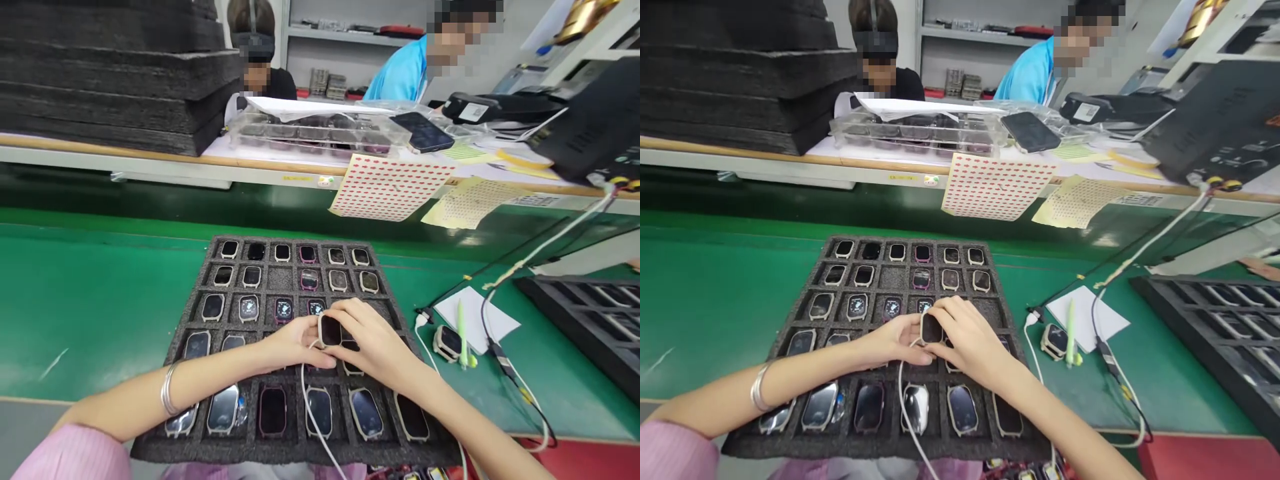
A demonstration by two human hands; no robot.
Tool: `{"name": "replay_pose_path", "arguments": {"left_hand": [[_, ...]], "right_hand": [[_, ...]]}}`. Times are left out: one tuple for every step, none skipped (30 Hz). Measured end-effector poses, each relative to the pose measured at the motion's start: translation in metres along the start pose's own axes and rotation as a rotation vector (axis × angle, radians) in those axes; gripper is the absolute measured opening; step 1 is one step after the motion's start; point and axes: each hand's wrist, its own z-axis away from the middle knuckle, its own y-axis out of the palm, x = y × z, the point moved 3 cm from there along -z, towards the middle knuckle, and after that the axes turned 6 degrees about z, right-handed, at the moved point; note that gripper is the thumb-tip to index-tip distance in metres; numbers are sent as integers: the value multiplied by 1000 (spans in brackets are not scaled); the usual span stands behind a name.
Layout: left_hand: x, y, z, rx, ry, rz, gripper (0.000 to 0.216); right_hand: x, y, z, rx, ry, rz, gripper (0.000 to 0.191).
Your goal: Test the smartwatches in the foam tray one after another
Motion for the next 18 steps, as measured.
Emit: {"name": "replay_pose_path", "arguments": {"left_hand": [[0, 0, -1, -10, -1, -1, 59], [1, 1, -1, -26, -2, -5, 58], [2, 2, -2, -47, -1, -6, 56], [4, 2, -3, -71, -3, -6, 56], [5, 3, -5, -95, 2, -5, 56], [7, 4, -6, -115, 6, -4, 56], [8, 4, -8, -136, 12, -8, 57], [9, 4, -10, -154, 26, -13, 59], [10, 4, -11, -159, 37, -17, 58], [9, 4, -13, -161, 47, -15, 56], [9, 3, -14, -161, 54, -9, 53], [7, 3, -14, -157, 55, -4, 49], [6, 2, -13, -155, 54, 1, 46], [4, 2, -12, -152, 49, 1, 44], [3, 2, -10, -148, 41, -5, 42], [1, 2, -7, -146, 35, -13, 41], [0, 2, -5, -140, 26, -24, 40], [-1, 2, -3, -143, 15, -42, 39]], "right_hand": [[-2, 0, -1, 0, -13, 19, 37], [-3, -1, -1, 1, -23, 22, 36], [-5, -1, -1, 5, -29, 3, 35], [-7, 0, -1, 13, -31, -34, 34], [-9, 1, -1, 21, -27, -81, 33], [-11, 3, -1, 28, -18, -130, 31], [-13, 6, -1, 37, -8, -177, 31], [-16, 8, -1, 48, 2, -218, 32], [-18, 11, -1, 58, 15, -253, 33], [-20, 14, -1, 64, 29, -283, 35], [-22, 17, -1, 67, 45, -308, 37], [-23, 19, -1, 63, 60, -329, 38], [-23, 21, -1, 52, 71, -345, 38], [-22, 22, -1, 32, 78, -355, 38], [-21, 22, 0, 3, 75, -361, 37], [-19, 22, 0, -28, 65, -362, 36], [-18, 22, 1, -60, 50, -360, 36], [-16, 22, 1, -92, 28, -357, 37]]}}
